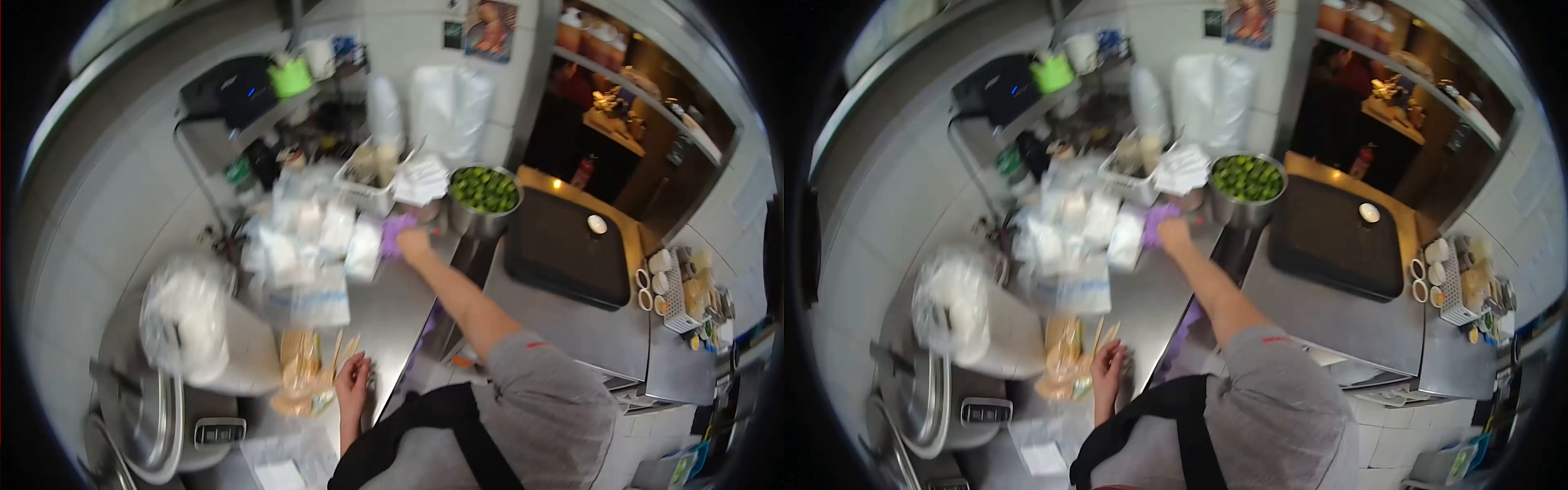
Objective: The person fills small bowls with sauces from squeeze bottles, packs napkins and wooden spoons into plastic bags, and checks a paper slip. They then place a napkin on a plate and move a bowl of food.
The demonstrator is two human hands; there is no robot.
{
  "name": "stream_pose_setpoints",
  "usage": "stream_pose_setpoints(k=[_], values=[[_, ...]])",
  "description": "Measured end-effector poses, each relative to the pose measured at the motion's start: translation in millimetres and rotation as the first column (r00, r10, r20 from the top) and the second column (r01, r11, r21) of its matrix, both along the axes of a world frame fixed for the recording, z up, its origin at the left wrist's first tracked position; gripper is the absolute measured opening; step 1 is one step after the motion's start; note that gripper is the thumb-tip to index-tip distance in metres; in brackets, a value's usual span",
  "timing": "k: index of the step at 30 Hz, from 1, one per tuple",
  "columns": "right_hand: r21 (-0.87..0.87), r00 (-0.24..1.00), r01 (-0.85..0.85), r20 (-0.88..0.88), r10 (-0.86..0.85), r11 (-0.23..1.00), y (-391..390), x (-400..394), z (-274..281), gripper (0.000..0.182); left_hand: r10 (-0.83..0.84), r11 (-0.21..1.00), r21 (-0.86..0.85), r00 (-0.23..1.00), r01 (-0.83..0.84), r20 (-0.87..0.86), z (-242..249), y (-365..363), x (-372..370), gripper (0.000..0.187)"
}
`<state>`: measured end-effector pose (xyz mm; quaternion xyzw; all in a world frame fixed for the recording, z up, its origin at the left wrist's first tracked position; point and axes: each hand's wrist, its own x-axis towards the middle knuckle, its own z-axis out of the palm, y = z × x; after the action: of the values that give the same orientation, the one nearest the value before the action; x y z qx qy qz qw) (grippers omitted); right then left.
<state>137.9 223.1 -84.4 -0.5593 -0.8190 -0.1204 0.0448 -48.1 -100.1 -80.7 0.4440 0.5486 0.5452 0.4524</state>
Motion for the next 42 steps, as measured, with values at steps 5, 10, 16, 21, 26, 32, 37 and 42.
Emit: stream_pose_setpoints(k=[5,10,16,21,26,32,37,42], values=[[-0.040,0.990,-0.032,-0.135,0.026,0.999,-9.6,12.6,3.5,0.017,-0.171,0.981,0.041,0.942,0.190,-0.289,14.0,96.0,30.2,0.027],[-0.152,0.980,-0.142,-0.161,0.117,0.978,-25.1,32.4,18.6,0.018,0.094,0.913,0.317,0.627,0.254,-0.774,30.7,217.0,74.6,0.029],[-0.202,0.941,-0.220,-0.301,0.154,0.954,-19.0,58.8,6.9,0.015,0.132,0.954,0.140,0.047,0.266,-0.990,-2.7,273.0,107.1,0.013],[-0.122,0.900,-0.275,-0.381,0.211,0.954,-19.9,60.0,5.1,0.012,0.226,0.946,0.230,0.044,0.231,-0.973,-9.1,279.2,113.4,0.010],[0.001,0.901,-0.267,-0.353,0.251,0.964,-25.2,55.3,4.4,0.019,0.241,0.934,0.256,0.087,0.250,-0.967,-11.3,287.1,109.0,0.011],[-0.026,0.767,-0.364,-0.575,0.284,0.931,-58.6,83.9,9.3,0.025,0.202,0.934,0.211,0.061,0.287,-0.978,-8.2,286.8,107.7,0.010],[-0.125,0.376,-0.109,-0.924,-0.075,0.986,-140.0,163.3,41.6,0.024,0.178,0.911,0.191,0.068,0.366,-0.982,-3.8,291.0,102.1,0.008],[-0.136,0.351,0.230,-0.912,-0.213,0.964,-235.6,258.2,90.5,0.017,0.155,0.871,0.227,0.196,0.436,-0.968,-20.2,290.6,91.4,0.012]])
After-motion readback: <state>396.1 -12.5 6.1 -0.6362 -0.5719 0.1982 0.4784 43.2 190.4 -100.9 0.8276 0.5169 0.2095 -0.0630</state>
